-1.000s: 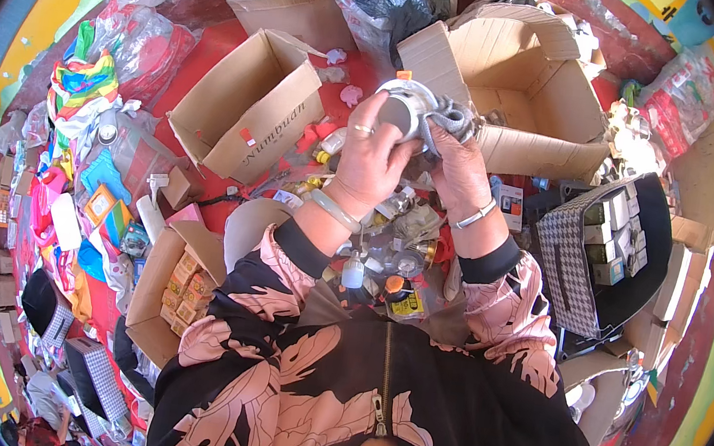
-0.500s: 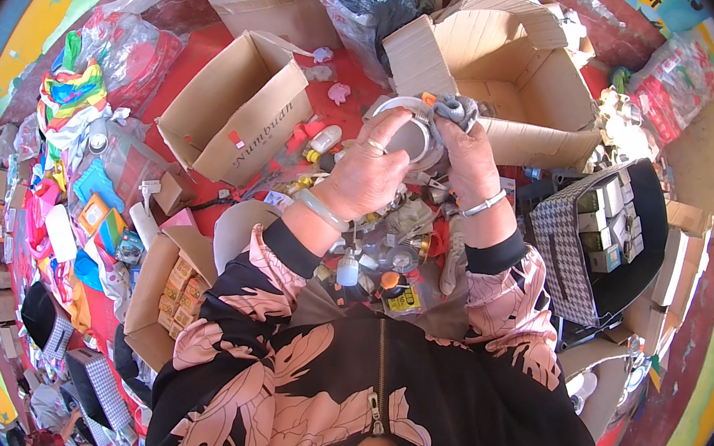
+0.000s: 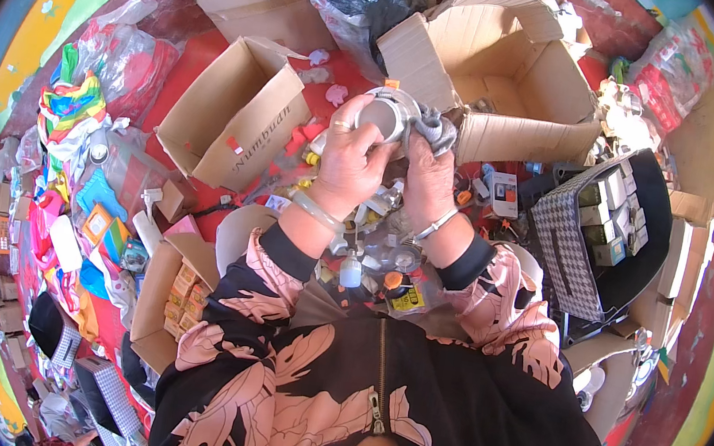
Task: The person sits on the floor and cleans various small lamp parts, including white plastic shades and metal reflectors, using a grey cloth. They wipe the surfaces of the items and place them into a cardboard box.
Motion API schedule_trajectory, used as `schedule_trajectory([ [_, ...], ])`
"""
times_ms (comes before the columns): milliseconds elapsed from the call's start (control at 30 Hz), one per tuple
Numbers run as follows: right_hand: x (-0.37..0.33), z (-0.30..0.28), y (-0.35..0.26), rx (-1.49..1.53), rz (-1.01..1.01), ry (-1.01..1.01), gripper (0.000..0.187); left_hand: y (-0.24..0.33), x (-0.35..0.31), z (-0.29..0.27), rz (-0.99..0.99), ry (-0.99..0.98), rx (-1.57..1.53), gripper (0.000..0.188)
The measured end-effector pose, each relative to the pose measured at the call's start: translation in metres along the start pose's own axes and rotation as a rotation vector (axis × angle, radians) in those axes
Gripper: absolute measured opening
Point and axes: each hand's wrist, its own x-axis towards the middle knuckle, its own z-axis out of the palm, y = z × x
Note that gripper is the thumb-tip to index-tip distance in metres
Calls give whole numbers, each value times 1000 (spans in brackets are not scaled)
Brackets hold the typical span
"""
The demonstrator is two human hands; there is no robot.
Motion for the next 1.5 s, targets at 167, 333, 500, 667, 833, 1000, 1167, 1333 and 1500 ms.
schedule_trajectory([
  [167,28,-18,-28,-53,94,-104,19,15,3,-11,227,-140,-5,21],
  [333,36,-32,-44,-59,166,-256,25,13,1,-11,319,-217,-25,22],
  [500,38,-29,-38,-18,109,-244,26,13,-1,-8,261,-165,-43,21],
  [667,30,-11,-16,45,88,-74,17,13,-4,-4,123,-69,21,17],
  [833,7,-9,3,155,139,-47,15,1,1,-2,33,49,46,19],
  [1000,-6,12,0,160,166,32,14,-3,-2,-4,-4,67,30,21],
  [1167,11,-15,-29,-304,159,-134,18,-13,7,-16,-63,158,63,20],
  [1333,32,-29,-62,-266,-64,-69,34,-10,5,-22,-67,158,-25,19],
  [1500,16,-13,-69,319,113,-648,51,-4,2,-13,101,99,106,19],
])
